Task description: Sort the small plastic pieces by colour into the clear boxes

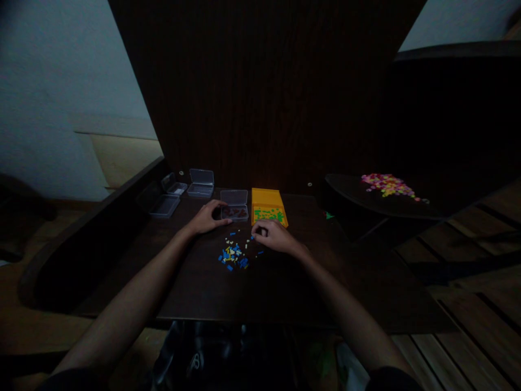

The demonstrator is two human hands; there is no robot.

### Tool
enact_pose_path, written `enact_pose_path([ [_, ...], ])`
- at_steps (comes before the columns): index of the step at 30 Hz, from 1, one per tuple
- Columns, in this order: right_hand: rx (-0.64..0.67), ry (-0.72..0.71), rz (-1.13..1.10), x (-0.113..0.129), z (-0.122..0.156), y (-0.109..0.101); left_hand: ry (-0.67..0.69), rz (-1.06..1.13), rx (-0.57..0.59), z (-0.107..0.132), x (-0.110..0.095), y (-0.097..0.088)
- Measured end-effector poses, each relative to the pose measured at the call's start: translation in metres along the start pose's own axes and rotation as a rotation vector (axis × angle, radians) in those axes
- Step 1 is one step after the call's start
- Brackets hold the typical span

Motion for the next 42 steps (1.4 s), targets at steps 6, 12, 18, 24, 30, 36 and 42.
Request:
enact_pose_path([
  [6, -0.022, -0.030, -0.045, 0.008, -0.014, -0.008, 0.008, 0.001, -0.006, 0.000, 0.001, 0.000],
  [12, -0.040, -0.064, -0.062, 0.018, -0.029, -0.007, 0.000, -0.005, 0.001, 0.000, 0.000, 0.000],
  [18, -0.016, 0.006, -0.145, 0.017, -0.049, 0.006, 0.004, -0.001, 0.008, 0.000, -0.001, -0.001],
  [24, -0.005, 0.044, -0.252, 0.016, -0.074, 0.016, 0.006, 0.002, 0.012, 0.000, -0.003, -0.003],
  [30, -0.044, 0.038, -0.280, 0.007, -0.089, 0.028, 0.024, 0.002, 0.017, 0.000, -0.001, -0.001],
  [36, -0.077, 0.034, -0.271, -0.010, -0.090, 0.032, 0.009, -0.013, 0.009, 0.000, -0.001, 0.000],
  [42, -0.089, 0.105, -0.354, -0.021, -0.091, 0.033, 0.006, -0.003, 0.015, 0.000, -0.002, -0.001],
])
Point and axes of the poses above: each hand's wrist, its own z-axis away from the middle knuckle, its own y-axis out of the palm, x = y × z, the point moved 4 cm from there along -z, towards the middle knuckle, and after that the axes turned 11 degrees about -x, right-handed, at the moved point
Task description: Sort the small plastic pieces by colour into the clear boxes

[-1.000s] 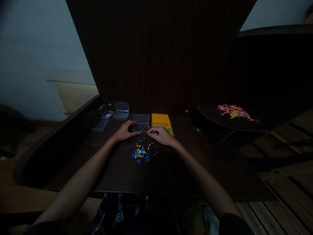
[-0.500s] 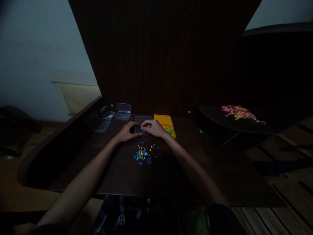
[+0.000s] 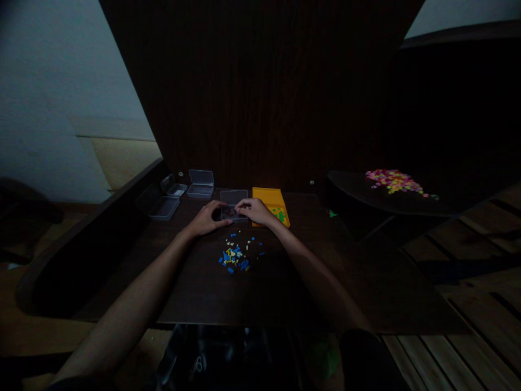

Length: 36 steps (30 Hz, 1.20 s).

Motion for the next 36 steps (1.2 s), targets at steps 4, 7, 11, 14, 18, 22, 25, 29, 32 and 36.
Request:
enact_pose_path([
  [4, 0.015, -0.020, 0.056, 0.0022, 0.0012, 0.0008, -0.003, -0.010, -0.002, -0.0005, 0.0011, 0.0003],
  [7, 0.035, -0.035, 0.088, 0.0051, 0.0021, 0.0019, -0.001, -0.013, 0.003, -0.0006, 0.0018, 0.0006],
  [11, 0.041, -0.042, 0.095, 0.0063, 0.0023, 0.0023, -0.004, -0.008, -0.001, -0.0008, 0.0028, 0.0007],
  [14, 0.037, -0.043, 0.087, 0.0058, 0.0023, 0.0021, 0.008, 0.000, 0.001, -0.0009, 0.0024, 0.0008],
  [18, 0.043, -0.034, 0.073, 0.0048, 0.0019, 0.0028, 0.003, -0.008, 0.001, -0.0010, 0.0018, 0.0003],
  [22, 0.031, -0.035, 0.064, 0.0039, 0.0014, 0.0034, 0.004, -0.016, 0.004, -0.0012, 0.0009, 0.0001],
  [25, 0.035, -0.032, 0.061, 0.0036, 0.0017, 0.0037, 0.005, -0.020, 0.003, -0.0013, 0.0007, 0.0005],
  [29, 0.037, -0.033, 0.072, 0.0043, 0.0020, 0.0034, 0.001, -0.023, 0.006, -0.0014, 0.0004, 0.0009],
  [32, 0.048, -0.028, 0.084, 0.0039, 0.0017, 0.0040, -0.003, -0.024, 0.005, -0.0014, -0.0002, 0.0008],
  [36, 0.048, -0.033, 0.100, 0.0028, 0.0013, 0.0043, 0.000, -0.028, 0.006, -0.0015, -0.0006, 0.0010],
])
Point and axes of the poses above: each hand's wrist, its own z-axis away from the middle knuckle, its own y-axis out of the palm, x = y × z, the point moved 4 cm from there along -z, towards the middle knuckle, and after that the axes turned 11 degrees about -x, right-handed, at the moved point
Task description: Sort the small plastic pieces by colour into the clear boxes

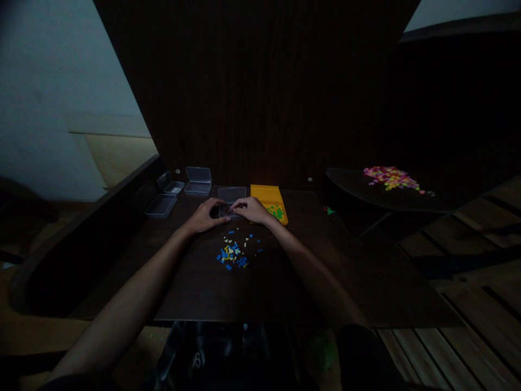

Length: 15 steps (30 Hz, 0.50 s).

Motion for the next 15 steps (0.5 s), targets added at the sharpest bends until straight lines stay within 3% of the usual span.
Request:
enact_pose_path([
  [15, -0.069, -0.065, 0.044, -0.0054, -0.0009, -0.0022, 0.019, -0.008, -0.011, 0.0001, 0.0034, 0.0013],
])
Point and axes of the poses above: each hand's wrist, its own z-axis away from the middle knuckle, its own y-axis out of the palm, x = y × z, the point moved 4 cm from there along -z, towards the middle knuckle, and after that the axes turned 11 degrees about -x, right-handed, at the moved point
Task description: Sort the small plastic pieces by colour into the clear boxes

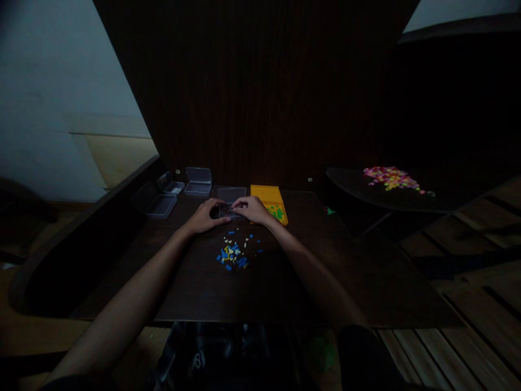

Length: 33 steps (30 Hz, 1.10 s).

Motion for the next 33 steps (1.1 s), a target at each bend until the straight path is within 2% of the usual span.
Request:
enact_pose_path([
  [15, -0.044, -0.073, 0.087, 0.002, -0.002, -0.008, 0.005, 0.010, -0.005, 0.000, 0.001, 0.000],
  [21, 0.018, -0.056, 0.149, 0.012, -0.005, -0.010, 0.006, 0.010, -0.005, 0.000, -0.001, -0.001],
  [29, 0.138, -0.171, 0.409, 0.023, -0.006, 0.000, 0.018, 0.018, -0.018, 0.001, -0.001, -0.001],
  [33, 0.151, -0.223, 0.470, 0.024, -0.005, 0.001, 0.018, 0.028, -0.016, 0.001, -0.002, -0.001],
])
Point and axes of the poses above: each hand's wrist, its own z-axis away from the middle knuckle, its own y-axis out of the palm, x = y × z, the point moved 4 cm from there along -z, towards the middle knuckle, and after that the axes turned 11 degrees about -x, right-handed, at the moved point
